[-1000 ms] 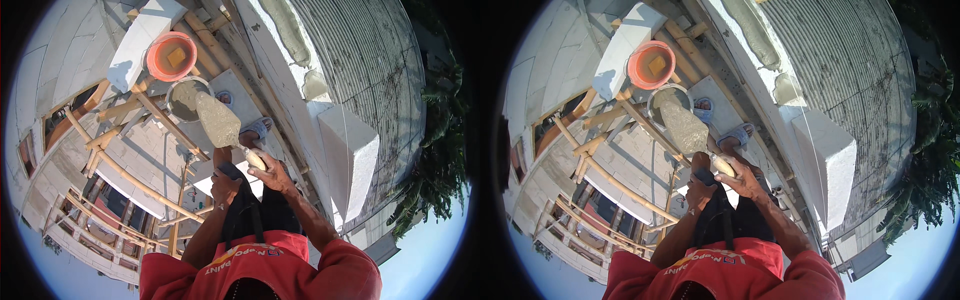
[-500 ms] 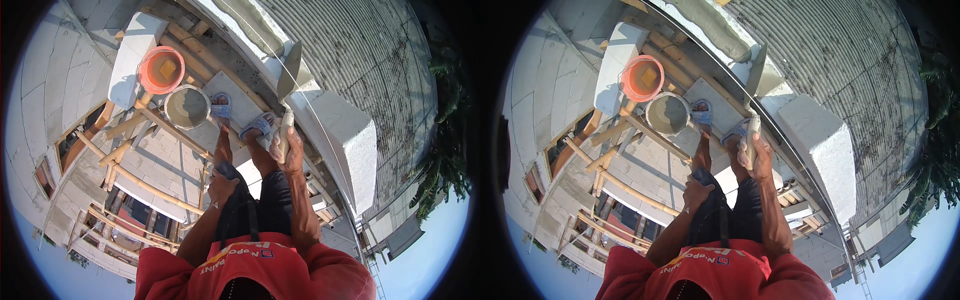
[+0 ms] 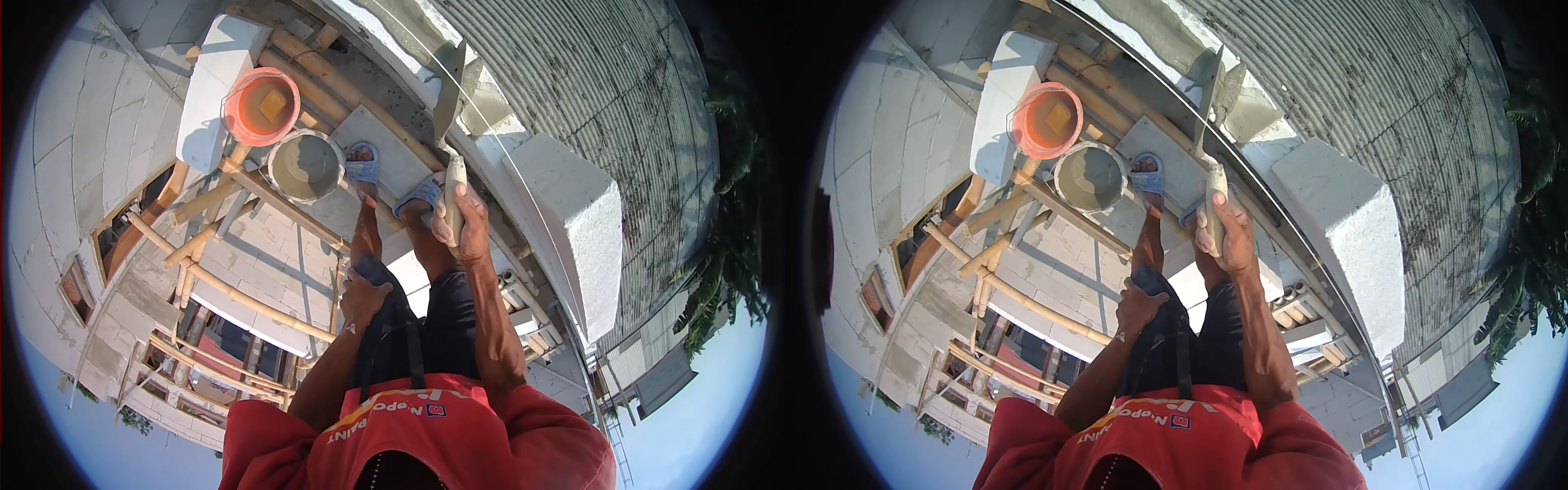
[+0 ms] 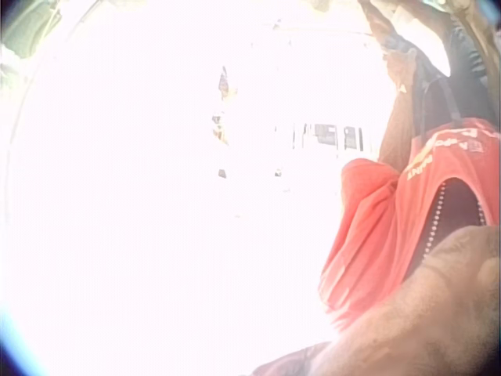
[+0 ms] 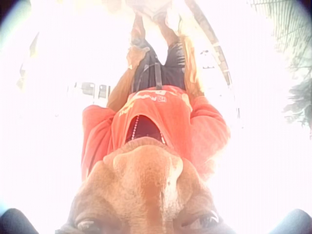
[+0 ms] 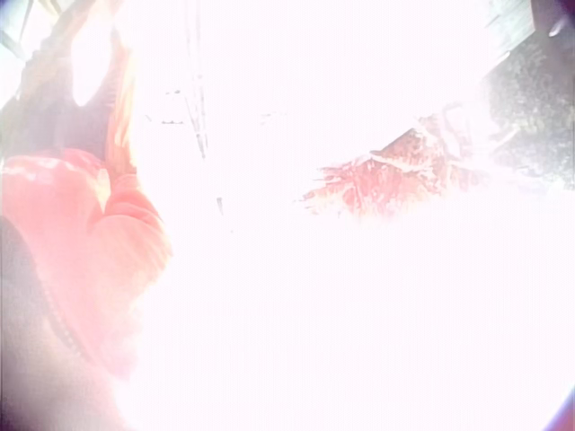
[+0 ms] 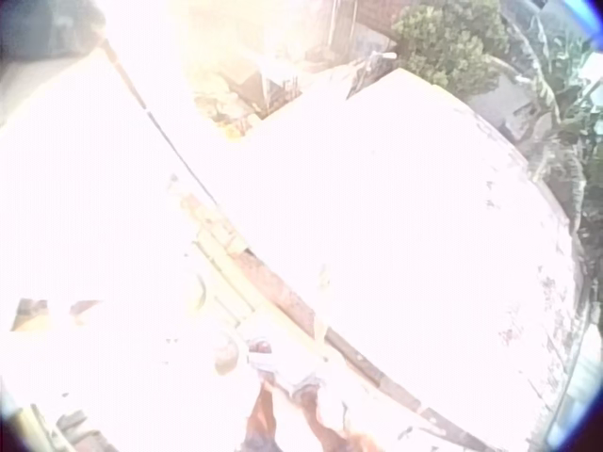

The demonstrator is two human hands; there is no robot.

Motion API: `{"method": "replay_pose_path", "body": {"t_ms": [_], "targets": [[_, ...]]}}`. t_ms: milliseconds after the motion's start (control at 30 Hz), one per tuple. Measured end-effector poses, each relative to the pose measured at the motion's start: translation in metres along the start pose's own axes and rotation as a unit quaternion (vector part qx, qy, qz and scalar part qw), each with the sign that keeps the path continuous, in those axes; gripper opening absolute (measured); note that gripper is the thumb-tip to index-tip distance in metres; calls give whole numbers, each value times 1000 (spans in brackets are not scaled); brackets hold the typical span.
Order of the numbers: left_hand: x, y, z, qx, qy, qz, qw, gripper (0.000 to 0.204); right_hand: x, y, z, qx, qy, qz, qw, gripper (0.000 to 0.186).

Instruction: The person applies mortar to the top of a wall using a trowel and positions lightweight concrete blocks. They use a hammer to tap the blocks into alignment and verify the level of the row with a spirit level.

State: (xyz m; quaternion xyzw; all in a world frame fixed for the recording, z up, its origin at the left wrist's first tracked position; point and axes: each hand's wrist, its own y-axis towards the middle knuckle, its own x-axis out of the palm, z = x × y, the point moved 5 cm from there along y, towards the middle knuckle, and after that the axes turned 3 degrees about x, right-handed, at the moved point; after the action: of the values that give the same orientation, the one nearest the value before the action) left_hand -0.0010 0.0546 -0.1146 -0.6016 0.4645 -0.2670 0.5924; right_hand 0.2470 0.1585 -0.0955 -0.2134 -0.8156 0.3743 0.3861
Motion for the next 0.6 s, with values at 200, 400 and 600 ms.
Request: {"method": "replay_pose_path", "body": {"t_ms": [200, 400, 600], "targets": [[2, -1, -3, -4, -1, -1, 1000, 106, -15, -4, 9, -9, -28, 44, 999, 41], [1, -4, -4, -15, 2, 0, 1000, 107, -30, -20, 9, -38, -5, 36, 999, 42], [4, -2, -8, -13, -7, -7, 1000, 106, -26, -18, 6, -42, -27, 43, 998, 51]]}}
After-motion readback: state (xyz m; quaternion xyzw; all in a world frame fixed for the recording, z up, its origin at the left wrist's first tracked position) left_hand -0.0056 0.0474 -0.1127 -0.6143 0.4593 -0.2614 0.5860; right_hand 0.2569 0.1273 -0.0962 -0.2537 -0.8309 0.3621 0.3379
